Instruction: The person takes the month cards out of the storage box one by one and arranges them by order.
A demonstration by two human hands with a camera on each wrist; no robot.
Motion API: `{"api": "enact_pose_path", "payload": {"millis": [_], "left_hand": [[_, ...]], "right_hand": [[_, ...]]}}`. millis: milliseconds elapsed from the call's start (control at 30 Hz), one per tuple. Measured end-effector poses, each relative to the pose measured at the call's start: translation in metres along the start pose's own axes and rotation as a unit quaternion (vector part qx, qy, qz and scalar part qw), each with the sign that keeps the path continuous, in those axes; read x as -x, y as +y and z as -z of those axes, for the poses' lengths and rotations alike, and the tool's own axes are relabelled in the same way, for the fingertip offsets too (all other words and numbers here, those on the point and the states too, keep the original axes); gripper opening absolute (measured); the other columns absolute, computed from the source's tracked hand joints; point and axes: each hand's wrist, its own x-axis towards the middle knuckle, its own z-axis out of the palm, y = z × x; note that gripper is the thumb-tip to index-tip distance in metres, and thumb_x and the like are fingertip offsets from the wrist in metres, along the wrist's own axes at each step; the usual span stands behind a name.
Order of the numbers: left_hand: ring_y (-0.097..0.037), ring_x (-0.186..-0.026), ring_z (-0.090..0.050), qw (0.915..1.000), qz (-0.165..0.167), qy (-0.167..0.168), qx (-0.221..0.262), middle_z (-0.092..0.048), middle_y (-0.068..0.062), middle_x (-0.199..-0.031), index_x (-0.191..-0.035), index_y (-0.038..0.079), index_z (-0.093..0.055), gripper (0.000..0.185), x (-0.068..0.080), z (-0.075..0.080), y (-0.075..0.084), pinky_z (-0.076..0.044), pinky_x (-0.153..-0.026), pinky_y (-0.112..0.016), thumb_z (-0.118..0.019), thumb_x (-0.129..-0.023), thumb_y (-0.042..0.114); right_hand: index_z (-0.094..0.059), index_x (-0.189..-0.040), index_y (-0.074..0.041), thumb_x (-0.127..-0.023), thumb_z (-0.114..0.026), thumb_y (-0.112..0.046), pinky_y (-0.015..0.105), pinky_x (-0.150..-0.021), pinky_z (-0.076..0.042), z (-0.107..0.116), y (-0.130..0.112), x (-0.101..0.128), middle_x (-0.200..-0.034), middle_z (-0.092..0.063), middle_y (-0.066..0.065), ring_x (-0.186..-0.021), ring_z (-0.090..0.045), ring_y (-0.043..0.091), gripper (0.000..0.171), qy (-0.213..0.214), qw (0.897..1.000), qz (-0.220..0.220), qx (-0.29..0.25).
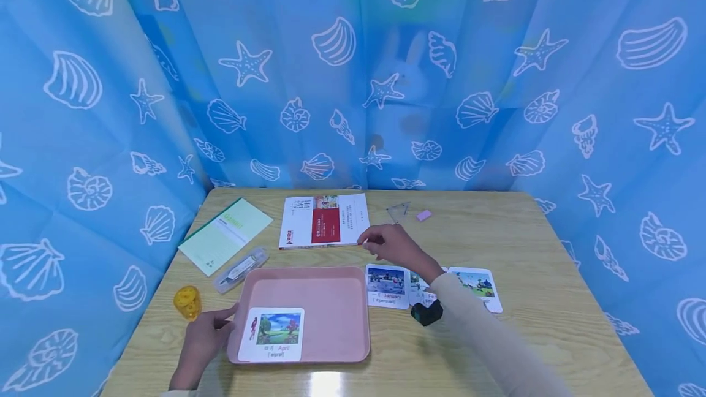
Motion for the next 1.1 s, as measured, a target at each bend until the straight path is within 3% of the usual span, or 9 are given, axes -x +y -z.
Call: {"api": "enact_pose_path", "payload": {"millis": [100,233,433,633,967,1100], "left_hand": [[-0.019,-0.077,-0.063,0.9998,0.018,-0.012,0.004,-0.066,-0.023,-0.102,-0.125,0.004,-0.057,0.038,0.000,0.000,0.000,-0.052,-0.059,-0.029,-0.062,-0.087,0.002],[-0.020,-0.077,-0.063,0.9995,0.027,-0.015,0.003,-0.066,-0.023,-0.103,-0.125,0.005,-0.056,0.038,-0.002,0.003,0.001,-0.052,-0.060,-0.030,-0.062,-0.088,0.002],[-0.023,-0.080,-0.064,0.9998,0.015,-0.015,-0.003,-0.066,-0.023,-0.104,-0.124,0.004,-0.058,0.037,-0.002,0.004,0.001,-0.053,-0.062,-0.031,-0.062,-0.087,0.003],[-0.027,-0.083,-0.065,0.9999,-0.006,-0.007,-0.009,-0.066,-0.024,-0.104,-0.122,0.003,-0.059,0.037,-0.001,0.002,0.001,-0.053,-0.062,-0.033,-0.064,-0.085,0.001],[-0.024,-0.080,-0.065,0.9998,-0.017,0.005,-0.011,-0.067,-0.023,-0.102,-0.121,0.002,-0.060,0.037,0.002,0.001,0.002,-0.052,-0.060,-0.031,-0.064,-0.085,0.000],[-0.023,-0.079,-0.064,0.9999,0.001,-0.005,-0.011,-0.067,-0.023,-0.103,-0.122,0.003,-0.059,0.037,0.002,0.002,0.005,-0.052,-0.061,-0.031,-0.063,-0.086,0.001]], "right_hand": [[-0.069,-0.109,-0.015,-0.091,-0.064,-0.016,0.025,-0.066,-0.055,-0.019,-0.015,-0.001,-0.098,-0.067,0.005,-0.082,-0.064,0.024,0.019,-0.042,0.999,0.020,0.004],[-0.070,-0.108,-0.014,-0.090,-0.065,-0.017,0.022,-0.066,-0.053,-0.047,-0.035,-0.007,-0.097,-0.069,0.000,-0.078,-0.062,0.013,0.019,-0.085,0.995,0.045,0.026],[-0.070,-0.107,-0.013,-0.089,-0.066,-0.016,0.015,-0.072,-0.048,-0.093,-0.049,-0.014,-0.094,-0.068,-0.008,-0.080,-0.058,0.000,0.019,-0.130,0.980,0.109,0.100],[-0.069,-0.111,-0.008,-0.089,-0.066,-0.015,0.012,-0.072,-0.046,-0.131,-0.054,-0.015,-0.093,-0.068,-0.004,-0.080,-0.057,0.000,0.023,-0.162,0.972,0.131,0.111],[-0.066,-0.117,-0.011,-0.087,-0.069,-0.017,0.013,-0.073,-0.046,-0.147,-0.063,-0.014,-0.095,-0.067,-0.004,-0.079,-0.055,-0.002,0.031,-0.189,0.975,0.093,0.076],[-0.067,-0.115,-0.011,-0.086,-0.069,-0.015,0.013,-0.071,-0.045,-0.148,-0.065,-0.014,-0.091,-0.066,-0.005,-0.077,-0.054,-0.001,0.029,-0.184,0.976,0.090,0.075]]}}
